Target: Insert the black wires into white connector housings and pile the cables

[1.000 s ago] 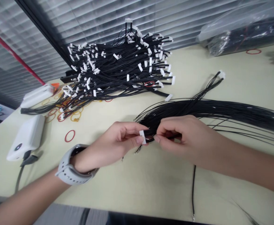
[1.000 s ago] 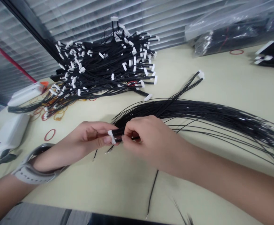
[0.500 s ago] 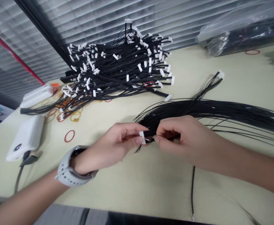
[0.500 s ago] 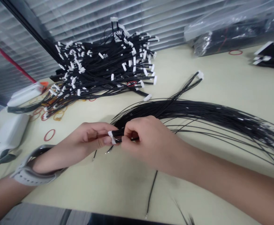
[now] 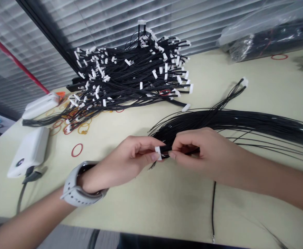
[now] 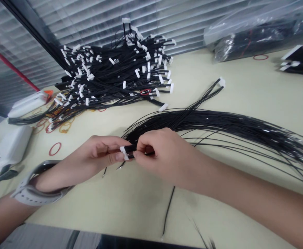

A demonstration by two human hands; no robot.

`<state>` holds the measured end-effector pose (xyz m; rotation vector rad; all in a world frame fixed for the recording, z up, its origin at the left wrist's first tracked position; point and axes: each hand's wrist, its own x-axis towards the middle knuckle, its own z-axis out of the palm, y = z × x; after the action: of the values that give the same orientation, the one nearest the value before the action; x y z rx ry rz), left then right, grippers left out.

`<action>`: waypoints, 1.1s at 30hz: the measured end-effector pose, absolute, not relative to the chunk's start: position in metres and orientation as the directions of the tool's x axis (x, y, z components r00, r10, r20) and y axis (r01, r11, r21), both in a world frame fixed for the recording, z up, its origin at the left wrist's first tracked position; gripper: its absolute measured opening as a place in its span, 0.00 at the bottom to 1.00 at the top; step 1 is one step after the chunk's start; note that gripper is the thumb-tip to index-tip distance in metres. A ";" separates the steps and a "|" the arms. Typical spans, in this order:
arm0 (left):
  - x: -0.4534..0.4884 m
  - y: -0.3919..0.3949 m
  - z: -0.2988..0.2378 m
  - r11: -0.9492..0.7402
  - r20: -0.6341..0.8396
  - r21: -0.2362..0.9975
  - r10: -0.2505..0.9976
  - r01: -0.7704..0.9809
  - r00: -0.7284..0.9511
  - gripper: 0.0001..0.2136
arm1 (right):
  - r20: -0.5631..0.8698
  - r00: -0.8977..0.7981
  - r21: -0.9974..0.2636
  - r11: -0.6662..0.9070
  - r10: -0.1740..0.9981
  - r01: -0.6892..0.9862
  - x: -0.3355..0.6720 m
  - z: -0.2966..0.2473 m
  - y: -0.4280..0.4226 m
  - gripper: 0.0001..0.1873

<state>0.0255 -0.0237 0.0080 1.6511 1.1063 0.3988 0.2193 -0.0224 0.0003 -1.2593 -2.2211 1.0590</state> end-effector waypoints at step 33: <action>0.031 -0.023 -0.001 0.185 -0.280 0.948 0.875 0.260 0.395 0.07 | 0.261 -0.500 -0.631 0.538 0.826 0.560 0.210 -0.025 -0.023 0.09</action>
<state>0.0311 -0.0230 -0.0009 1.3558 1.1281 0.5974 0.2100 -0.0232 -0.0248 -1.1182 -2.2336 0.6456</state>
